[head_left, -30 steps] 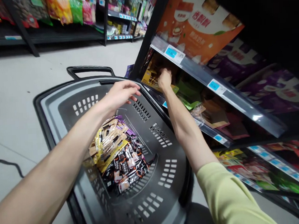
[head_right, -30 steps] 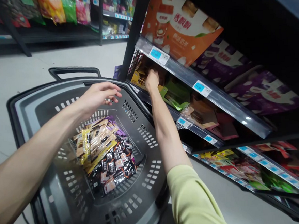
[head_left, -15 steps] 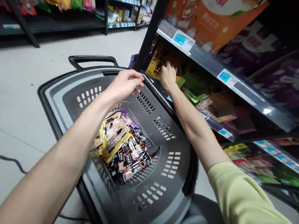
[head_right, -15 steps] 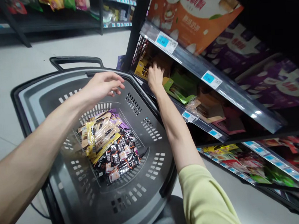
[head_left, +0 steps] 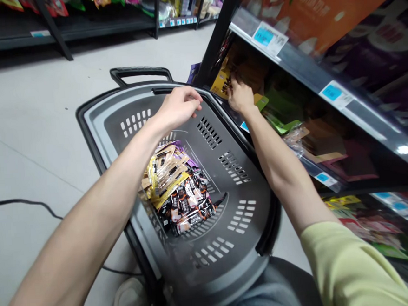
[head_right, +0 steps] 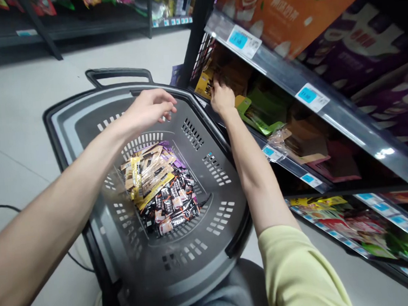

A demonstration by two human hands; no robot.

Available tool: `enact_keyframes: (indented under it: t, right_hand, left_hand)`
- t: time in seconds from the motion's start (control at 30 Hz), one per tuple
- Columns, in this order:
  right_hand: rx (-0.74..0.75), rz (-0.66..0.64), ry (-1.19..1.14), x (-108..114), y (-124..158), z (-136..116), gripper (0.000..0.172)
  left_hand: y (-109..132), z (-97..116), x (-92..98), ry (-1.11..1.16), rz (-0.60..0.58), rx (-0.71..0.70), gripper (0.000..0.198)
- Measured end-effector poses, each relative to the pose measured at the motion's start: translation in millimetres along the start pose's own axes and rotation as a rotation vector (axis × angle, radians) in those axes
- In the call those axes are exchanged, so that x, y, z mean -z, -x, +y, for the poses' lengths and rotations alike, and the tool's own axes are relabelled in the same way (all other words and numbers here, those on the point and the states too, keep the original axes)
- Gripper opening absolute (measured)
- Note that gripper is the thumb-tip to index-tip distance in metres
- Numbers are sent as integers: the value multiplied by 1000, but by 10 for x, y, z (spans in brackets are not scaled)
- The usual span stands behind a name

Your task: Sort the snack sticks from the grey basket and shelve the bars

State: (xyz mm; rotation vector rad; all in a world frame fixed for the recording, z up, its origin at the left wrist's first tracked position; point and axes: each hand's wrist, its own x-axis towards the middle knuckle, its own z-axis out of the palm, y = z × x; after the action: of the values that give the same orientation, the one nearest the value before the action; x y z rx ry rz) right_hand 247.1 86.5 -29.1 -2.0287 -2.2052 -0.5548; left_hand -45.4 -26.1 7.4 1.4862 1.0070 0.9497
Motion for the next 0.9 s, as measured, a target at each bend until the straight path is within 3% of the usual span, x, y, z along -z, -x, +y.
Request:
enact_keyframes:
  t: [0.13,0.27,0.33,0.4,0.5,0.63,0.7,0.77,0.9]
  right_hand:
    - [-34,39,-68,191,117,-89,59]
    - [-26,287,-119,598,462,-574,51]
    - [80,343,-219,745,679,-911,44]
    - [361,171,-270,774,881,-1267,39]
    - [779,-199,-280,562,1120,-1787,34]
    - [969,-526,-161,17,1322,-2336,39]
    - [1041,-565,-105,-219,1379,-2511,45]
    - [1147,-518,-111,-363,1419,-2619,46]
    - [1294,-518,-84,-355,1495,-2641,36]
  left_hand:
    - [3,-76,32,-21,58,16,18]
    - [1,-85,72,-19,191,15,19]
    - [-21,-82,91,-48,289,-14,19]
    - [-45,-82,107,-90,394,-51,19]
    - [-56,-82,118,-149,481,-64,21]
    - [-21,-72,100,-164,425,14,26]
    - [-6,-63,86,-141,408,12,25]
    - [-6,-54,79,-121,415,-13,21]
    - [-33,-41,89,-116,446,-47,19]
